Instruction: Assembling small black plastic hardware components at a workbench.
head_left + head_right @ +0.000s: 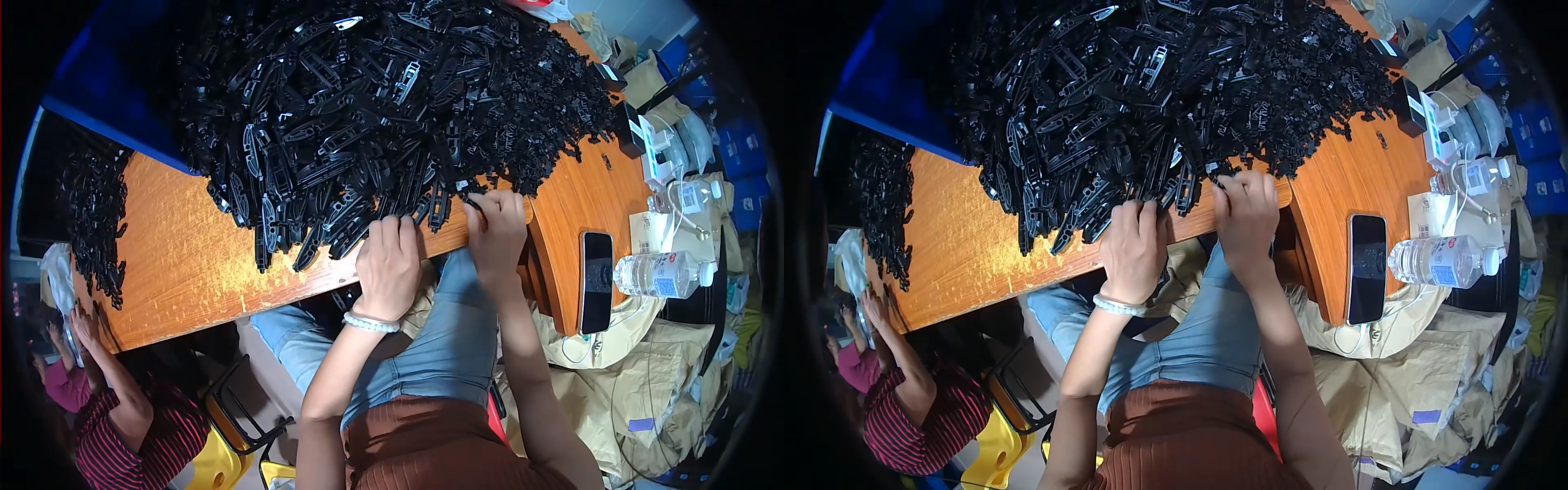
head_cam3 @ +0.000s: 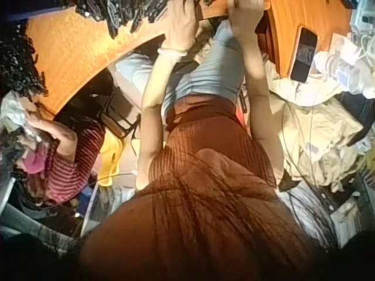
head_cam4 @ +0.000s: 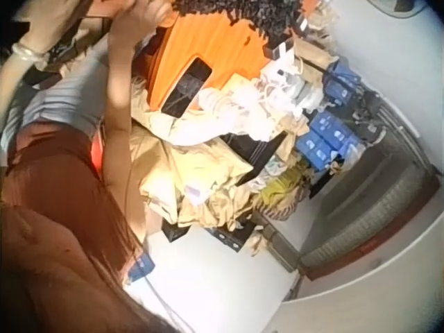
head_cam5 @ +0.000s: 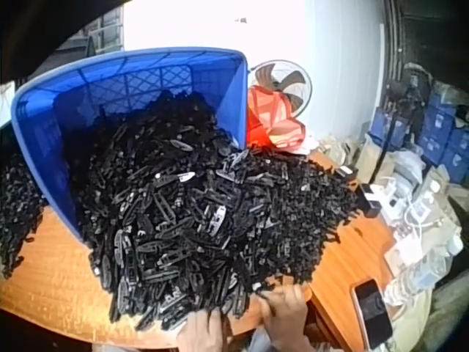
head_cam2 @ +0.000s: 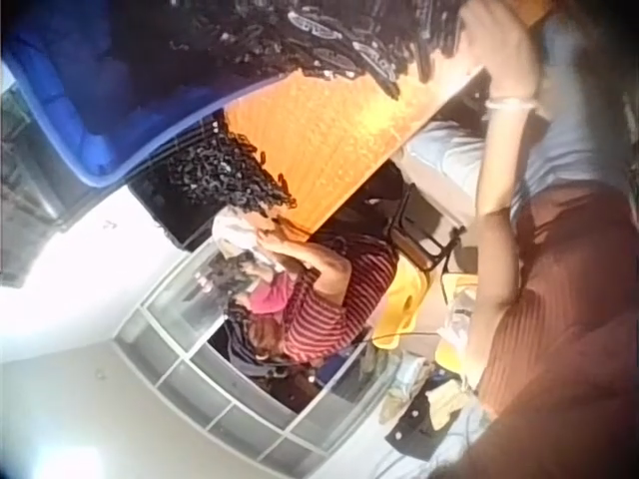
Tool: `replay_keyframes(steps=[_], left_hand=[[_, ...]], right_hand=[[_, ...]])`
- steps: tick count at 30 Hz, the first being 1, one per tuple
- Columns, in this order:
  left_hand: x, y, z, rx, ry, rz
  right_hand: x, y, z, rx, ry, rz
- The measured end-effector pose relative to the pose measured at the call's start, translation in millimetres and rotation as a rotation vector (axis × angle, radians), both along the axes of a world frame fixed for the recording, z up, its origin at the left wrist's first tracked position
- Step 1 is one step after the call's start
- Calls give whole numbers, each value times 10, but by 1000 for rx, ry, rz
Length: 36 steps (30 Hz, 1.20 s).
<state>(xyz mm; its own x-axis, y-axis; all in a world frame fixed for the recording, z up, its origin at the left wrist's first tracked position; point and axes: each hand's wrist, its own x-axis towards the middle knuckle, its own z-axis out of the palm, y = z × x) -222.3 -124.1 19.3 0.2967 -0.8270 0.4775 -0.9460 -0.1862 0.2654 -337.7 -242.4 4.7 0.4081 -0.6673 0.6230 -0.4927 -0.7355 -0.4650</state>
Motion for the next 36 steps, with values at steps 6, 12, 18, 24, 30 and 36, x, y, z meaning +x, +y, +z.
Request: replay_keyframes(steps=[6, 12, 18, 24, 30, 36], left_hand=[[-54, -8, 36, 32, 57, 17], [-113, 191, 101, -70, 203, 30], [-175, 472, 50, -387, 1115, 116], [-41, 609, 183, -359, 1737, -102], [-116, 652, 189, -261, 1564, -32], [-153, 629, 163, -307, 1600, -41]], right_hand=[[8, 11, 10, -43, 102, 40], [28, 24, -6, -10, 100, 109], [-104, 88, 98, 200, -78, 182], [-173, -128, 65, 210, -43, 104], [-190, -195, 183, 177, 103, 203], [-231, -246, 76, 117, 57, 249]])
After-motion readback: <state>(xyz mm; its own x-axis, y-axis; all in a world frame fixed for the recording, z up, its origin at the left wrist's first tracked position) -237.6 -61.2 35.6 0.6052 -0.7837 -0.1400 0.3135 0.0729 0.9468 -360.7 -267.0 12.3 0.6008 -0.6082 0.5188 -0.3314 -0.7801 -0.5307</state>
